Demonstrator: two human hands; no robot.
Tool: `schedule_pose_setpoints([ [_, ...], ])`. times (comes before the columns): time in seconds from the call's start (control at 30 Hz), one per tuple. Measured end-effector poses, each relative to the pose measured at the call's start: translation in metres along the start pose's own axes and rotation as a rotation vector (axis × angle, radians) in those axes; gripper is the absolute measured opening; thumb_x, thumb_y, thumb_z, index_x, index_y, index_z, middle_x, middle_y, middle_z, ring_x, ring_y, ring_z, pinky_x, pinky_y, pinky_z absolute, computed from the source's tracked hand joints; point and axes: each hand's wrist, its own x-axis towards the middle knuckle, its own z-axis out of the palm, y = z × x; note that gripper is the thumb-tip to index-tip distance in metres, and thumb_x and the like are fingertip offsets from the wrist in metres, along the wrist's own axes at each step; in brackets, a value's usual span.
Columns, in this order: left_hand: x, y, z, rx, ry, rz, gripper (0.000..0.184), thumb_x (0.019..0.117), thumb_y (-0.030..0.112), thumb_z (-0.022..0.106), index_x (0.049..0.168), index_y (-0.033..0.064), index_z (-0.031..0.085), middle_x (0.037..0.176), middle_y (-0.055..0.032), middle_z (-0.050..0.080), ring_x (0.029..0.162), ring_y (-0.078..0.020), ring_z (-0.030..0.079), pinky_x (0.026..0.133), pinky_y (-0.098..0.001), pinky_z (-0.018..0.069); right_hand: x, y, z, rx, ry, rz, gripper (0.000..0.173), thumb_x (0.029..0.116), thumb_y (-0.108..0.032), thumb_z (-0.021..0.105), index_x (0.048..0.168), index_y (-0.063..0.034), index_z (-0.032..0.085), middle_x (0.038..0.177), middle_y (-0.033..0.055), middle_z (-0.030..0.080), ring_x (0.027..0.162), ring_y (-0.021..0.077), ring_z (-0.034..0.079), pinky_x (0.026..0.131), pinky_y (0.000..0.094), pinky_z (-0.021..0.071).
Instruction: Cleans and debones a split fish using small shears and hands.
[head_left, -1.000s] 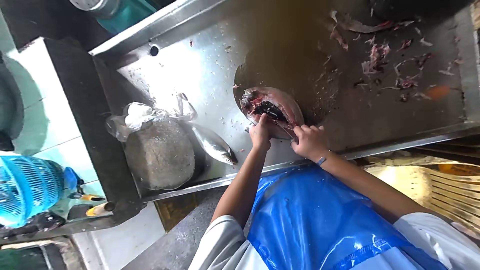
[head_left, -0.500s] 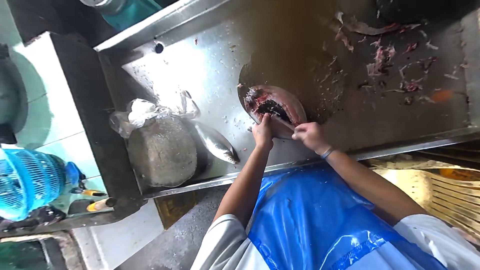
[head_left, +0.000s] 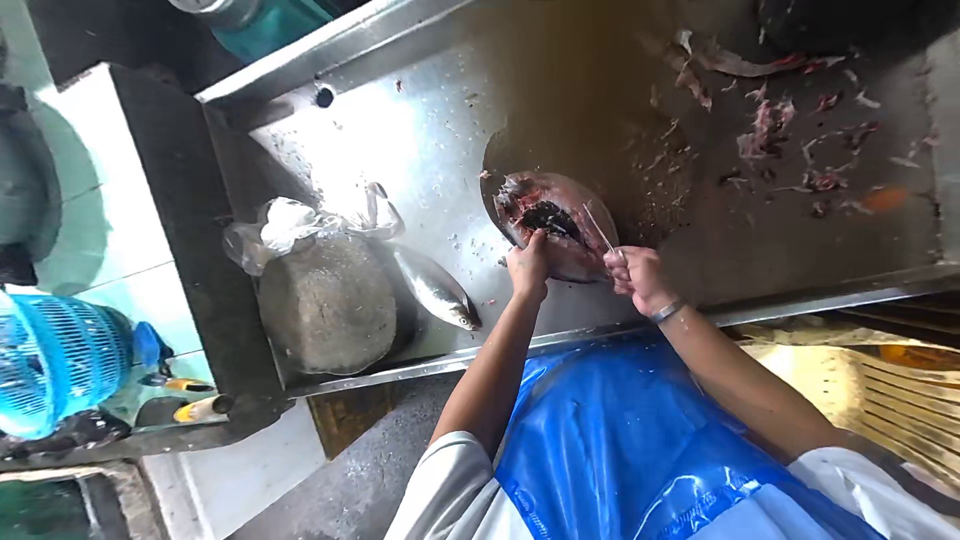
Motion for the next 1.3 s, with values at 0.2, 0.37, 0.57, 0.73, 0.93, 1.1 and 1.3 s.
schedule_pose_setpoints([
  [0.2,0.010,0.007,-0.006,0.156,0.025,0.015,0.047,0.1007,0.048,0.062,0.103,0.0018,0.064,0.086,-0.0131,0.069,0.077,-0.0251,0.069,0.070,-0.0486,0.0595,0.003,-0.013,0.027,-1.173,-0.021,-0.338,0.035,0.0866,-0.038,0.069,0.106,-0.0092,0.071,0.103,0.0154,0.073,0.099,0.0379,0.069,0.083,0.0633,0.0508],
  [0.37,0.012,0.009,-0.008,0.116,-0.004,0.008,0.036,0.1011,0.037,0.064,0.105,0.0014,0.066,0.086,-0.0138,0.072,0.077,-0.0260,0.072,0.069,-0.0477,0.0617,0.014,-0.027,0.006,-0.050,0.023,-0.052,0.015,0.1013,-0.019,0.061,0.100,-0.0067,0.069,0.066,-0.0048,0.053,0.050,0.0043,0.042,0.046,0.0239,0.0387],
  [0.57,0.025,0.019,-0.012,0.295,0.011,0.045,0.053,0.0995,0.056,0.060,0.100,0.0030,0.068,0.085,-0.0128,0.069,0.076,-0.0249,0.069,0.070,-0.0494,0.0588,0.007,-0.021,0.028,-1.193,-0.013,-0.332,0.038,0.0859,-0.042,0.068,0.102,-0.0079,0.070,0.100,0.0173,0.072,0.097,0.0396,0.069,0.081,0.0651,0.0503],
  [0.73,0.029,0.019,-0.012,0.298,-0.005,0.060,0.038,0.0995,0.040,0.066,0.102,0.0029,0.068,0.085,-0.0120,0.070,0.075,-0.0235,0.069,0.069,-0.0470,0.0579,0.019,-0.025,0.019,-0.116,-0.008,0.000,0.016,0.1005,-0.018,0.062,0.099,-0.0055,0.070,0.063,-0.0037,0.051,0.048,0.0063,0.041,0.045,0.0255,0.0378],
  [0.93,0.028,0.018,-0.014,0.277,-0.031,0.059,0.043,0.1037,0.046,0.055,0.093,0.0050,0.066,0.074,-0.0086,0.065,0.063,-0.0205,0.062,0.058,-0.0424,0.0523,0.002,-0.034,0.044,-1.243,0.041,-0.326,0.039,0.0835,-0.041,0.068,0.105,-0.0087,0.069,0.103,0.0166,0.071,0.096,0.0393,0.068,0.078,0.0644,0.0496],
  [1.1,0.032,0.017,-0.014,0.209,-0.046,0.052,0.036,0.1036,0.038,0.058,0.096,0.0044,0.066,0.074,-0.0084,0.065,0.060,-0.0193,0.062,0.055,-0.0396,0.0523,0.021,-0.043,0.026,-0.416,0.023,-0.170,0.019,0.0976,-0.020,0.066,0.100,-0.0029,0.075,0.082,0.0074,0.070,0.071,0.0174,0.064,0.066,0.0415,0.0556],
  [1.3,0.027,0.014,-0.016,0.234,-0.086,0.094,0.043,0.1059,0.044,0.054,0.100,0.0041,0.067,0.079,-0.0102,0.068,0.068,-0.0208,0.066,0.063,-0.0433,0.0573,0.012,-0.046,0.042,-1.260,-0.004,-0.292,0.038,0.0849,-0.043,0.067,0.104,-0.0110,0.071,0.101,0.0149,0.072,0.095,0.0379,0.070,0.079,0.0655,0.0501],
])
